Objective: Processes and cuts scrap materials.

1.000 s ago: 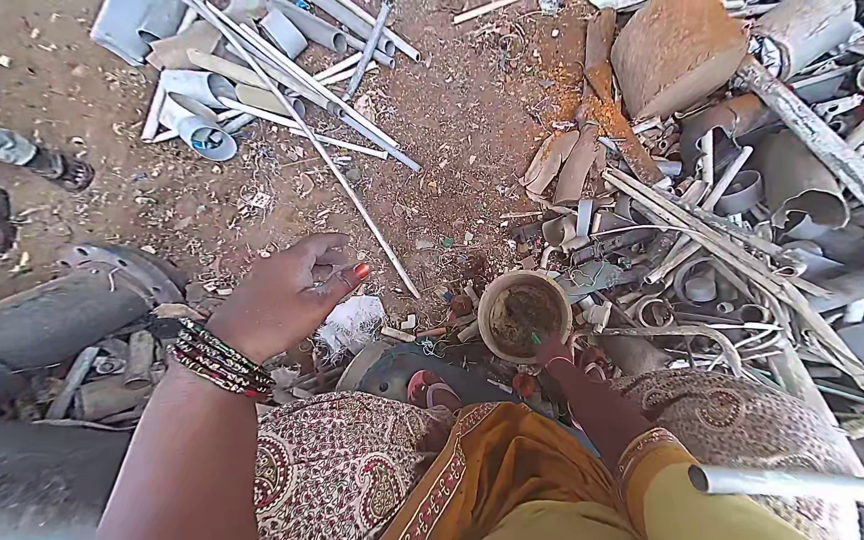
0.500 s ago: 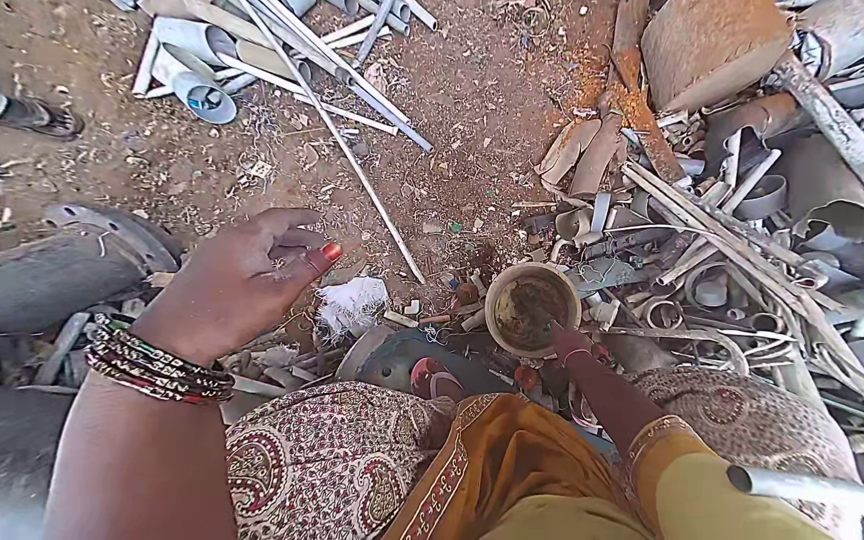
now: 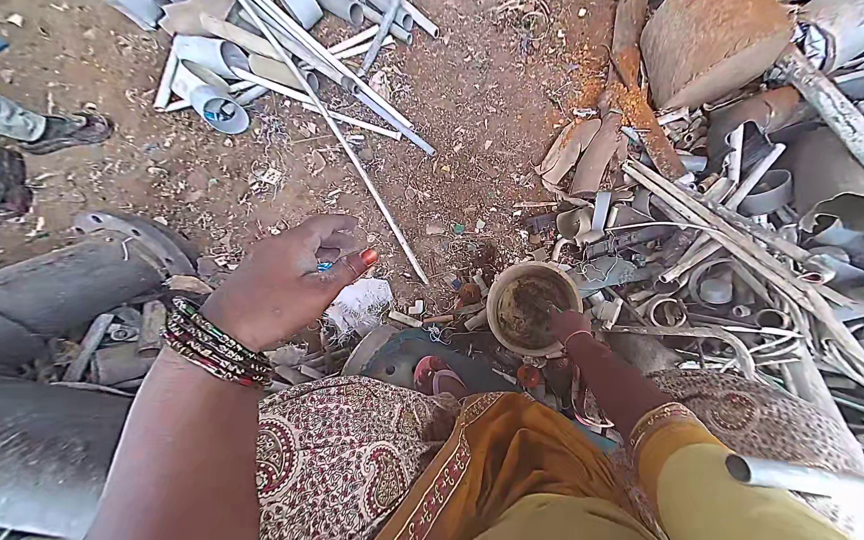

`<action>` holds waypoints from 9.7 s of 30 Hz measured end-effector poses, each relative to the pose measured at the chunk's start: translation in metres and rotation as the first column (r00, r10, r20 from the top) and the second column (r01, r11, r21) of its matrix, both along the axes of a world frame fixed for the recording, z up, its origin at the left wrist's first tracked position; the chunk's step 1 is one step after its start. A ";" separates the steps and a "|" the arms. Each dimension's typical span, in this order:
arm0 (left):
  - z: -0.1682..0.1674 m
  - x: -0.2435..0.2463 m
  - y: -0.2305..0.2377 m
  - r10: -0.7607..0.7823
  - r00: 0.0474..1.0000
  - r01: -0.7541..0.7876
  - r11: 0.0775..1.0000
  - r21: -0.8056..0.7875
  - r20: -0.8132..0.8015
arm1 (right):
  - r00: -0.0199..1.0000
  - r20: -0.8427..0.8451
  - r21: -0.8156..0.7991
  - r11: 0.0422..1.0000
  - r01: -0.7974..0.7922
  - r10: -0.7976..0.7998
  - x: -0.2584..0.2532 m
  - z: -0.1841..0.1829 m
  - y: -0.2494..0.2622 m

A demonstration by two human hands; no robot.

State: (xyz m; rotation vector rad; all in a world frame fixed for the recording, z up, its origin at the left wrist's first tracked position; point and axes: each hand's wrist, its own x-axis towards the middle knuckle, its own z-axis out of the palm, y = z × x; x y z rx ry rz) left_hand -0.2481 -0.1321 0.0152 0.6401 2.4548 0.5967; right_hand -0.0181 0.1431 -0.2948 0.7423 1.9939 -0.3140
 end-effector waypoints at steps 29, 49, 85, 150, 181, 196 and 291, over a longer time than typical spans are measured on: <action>0.000 -0.013 -0.019 0.064 0.998 -0.064 0.997 0.033 0.019 | 0.997 0.071 -0.007 1.000 0.009 -0.008 0.015 -0.004 -0.015; 0.008 -0.013 -0.012 0.068 0.998 -0.068 0.997 0.040 0.015 | 0.987 0.050 -0.058 0.986 0.158 -0.155 -0.028 0.006 0.009; 0.004 -0.018 -0.020 0.052 0.998 -0.056 0.995 0.086 0.043 | 0.983 0.093 -0.163 0.972 0.169 -0.155 -0.003 -0.009 -0.027; 0.018 -0.007 -0.047 0.086 0.996 -0.088 0.987 0.136 0.014 | 0.987 0.149 0.027 0.997 -0.067 0.062 0.040 0.010 -0.066; 0.014 -0.010 -0.045 0.052 0.999 -0.052 0.989 0.136 0.002 | 0.984 0.140 0.022 0.993 -0.117 0.113 0.031 0.015 -0.048; 0.016 -0.006 -0.048 0.066 0.998 -0.068 0.988 0.141 0.015 | 0.983 0.094 -0.047 0.986 0.163 -0.158 0.031 0.003 -0.056; 0.011 -0.019 -0.051 0.063 0.998 -0.064 0.988 0.139 0.017 | 0.995 0.097 0.063 0.997 -0.042 0.036 0.038 -0.005 -0.019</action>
